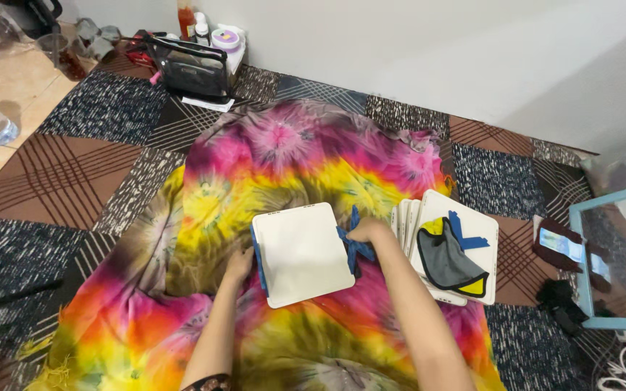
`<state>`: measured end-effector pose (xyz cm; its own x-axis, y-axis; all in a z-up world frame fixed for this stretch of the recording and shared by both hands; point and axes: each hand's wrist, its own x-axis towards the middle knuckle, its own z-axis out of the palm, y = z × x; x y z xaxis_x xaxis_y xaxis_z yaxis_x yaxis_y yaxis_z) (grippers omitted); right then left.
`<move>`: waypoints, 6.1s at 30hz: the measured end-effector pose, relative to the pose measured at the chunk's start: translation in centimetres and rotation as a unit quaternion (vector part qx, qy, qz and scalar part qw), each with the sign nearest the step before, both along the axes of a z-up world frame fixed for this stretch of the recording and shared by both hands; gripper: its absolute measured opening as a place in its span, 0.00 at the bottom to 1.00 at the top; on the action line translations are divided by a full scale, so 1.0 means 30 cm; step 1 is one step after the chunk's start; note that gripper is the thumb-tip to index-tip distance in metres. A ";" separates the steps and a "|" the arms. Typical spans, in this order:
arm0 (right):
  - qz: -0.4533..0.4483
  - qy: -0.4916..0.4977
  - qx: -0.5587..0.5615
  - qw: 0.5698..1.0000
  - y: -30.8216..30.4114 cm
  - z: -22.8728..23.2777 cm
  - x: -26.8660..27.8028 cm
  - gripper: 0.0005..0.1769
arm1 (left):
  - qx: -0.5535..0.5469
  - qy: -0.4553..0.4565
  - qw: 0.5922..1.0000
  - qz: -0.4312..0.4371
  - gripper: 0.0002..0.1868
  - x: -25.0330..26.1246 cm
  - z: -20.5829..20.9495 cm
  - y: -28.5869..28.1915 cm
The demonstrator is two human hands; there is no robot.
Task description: The person assembles white square trays by attaching blue plastic cross-shaped supports to the underside. They place supports, press them into place, and stack completed trays on a pile.
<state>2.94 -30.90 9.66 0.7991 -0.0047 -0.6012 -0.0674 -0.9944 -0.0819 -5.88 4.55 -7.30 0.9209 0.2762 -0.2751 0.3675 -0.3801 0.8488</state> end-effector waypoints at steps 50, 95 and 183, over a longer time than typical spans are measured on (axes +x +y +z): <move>0.008 0.013 0.143 0.990 0.013 -0.289 0.061 0.19 | -0.394 -0.131 0.908 0.057 0.36 0.027 -0.103 -0.126; -0.162 -0.104 0.453 0.870 -0.250 0.106 -0.054 0.18 | -0.291 -0.414 0.827 0.242 0.17 0.096 0.317 0.038; -0.114 -0.310 0.786 0.523 -0.202 0.640 -0.596 0.42 | -0.250 -0.468 0.848 -0.008 0.08 -0.354 1.169 -0.397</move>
